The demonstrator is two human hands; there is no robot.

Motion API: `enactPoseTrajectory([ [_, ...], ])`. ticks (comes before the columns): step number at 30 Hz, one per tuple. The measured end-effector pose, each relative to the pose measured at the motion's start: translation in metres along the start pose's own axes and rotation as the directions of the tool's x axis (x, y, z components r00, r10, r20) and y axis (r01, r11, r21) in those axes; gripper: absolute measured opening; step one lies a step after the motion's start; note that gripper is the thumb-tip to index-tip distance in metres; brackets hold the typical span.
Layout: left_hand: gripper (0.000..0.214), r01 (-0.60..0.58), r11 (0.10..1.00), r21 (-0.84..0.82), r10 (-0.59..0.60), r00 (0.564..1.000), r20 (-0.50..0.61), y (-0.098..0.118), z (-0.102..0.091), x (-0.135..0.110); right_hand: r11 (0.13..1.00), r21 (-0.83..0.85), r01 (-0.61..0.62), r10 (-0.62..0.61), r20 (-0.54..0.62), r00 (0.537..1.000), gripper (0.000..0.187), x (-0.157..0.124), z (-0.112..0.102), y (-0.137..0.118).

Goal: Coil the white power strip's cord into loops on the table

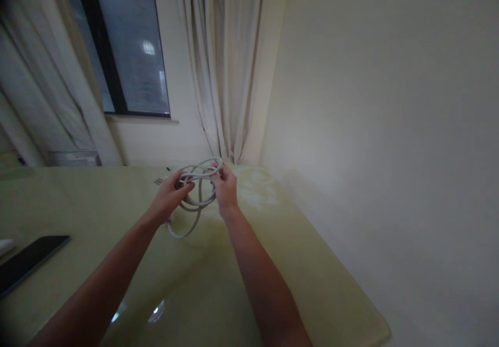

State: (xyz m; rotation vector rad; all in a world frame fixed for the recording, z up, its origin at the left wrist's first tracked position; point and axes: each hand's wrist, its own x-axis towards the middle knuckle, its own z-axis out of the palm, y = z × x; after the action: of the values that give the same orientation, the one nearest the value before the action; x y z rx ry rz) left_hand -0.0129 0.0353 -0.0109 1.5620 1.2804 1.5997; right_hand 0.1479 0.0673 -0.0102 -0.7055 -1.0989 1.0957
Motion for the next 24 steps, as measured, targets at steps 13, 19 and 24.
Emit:
enactPoseTrajectory([
  [13, 0.032, -0.141, 0.987, 0.070, 0.118, 0.958, 0.262, -0.013, 0.001, 0.002, 0.984, -0.009, -0.176, 0.169, 0.333, 0.928, 0.026, -0.002, -0.005, -0.002],
  [19, 0.039, 0.157, 0.964, -0.216, -0.150, 0.988, 0.048, -0.021, -0.002, 0.004, 0.989, 0.130, -0.066, 0.057, 0.068, 0.996, 0.026, 0.006, -0.014, -0.007],
  [24, 0.031, 0.378, 0.741, -0.554, -0.414, 0.908, 0.066, -0.022, -0.013, 0.009, 0.914, 0.403, -0.046, 0.062, -0.026, 0.998, 0.018, 0.014, -0.031, -0.021],
])
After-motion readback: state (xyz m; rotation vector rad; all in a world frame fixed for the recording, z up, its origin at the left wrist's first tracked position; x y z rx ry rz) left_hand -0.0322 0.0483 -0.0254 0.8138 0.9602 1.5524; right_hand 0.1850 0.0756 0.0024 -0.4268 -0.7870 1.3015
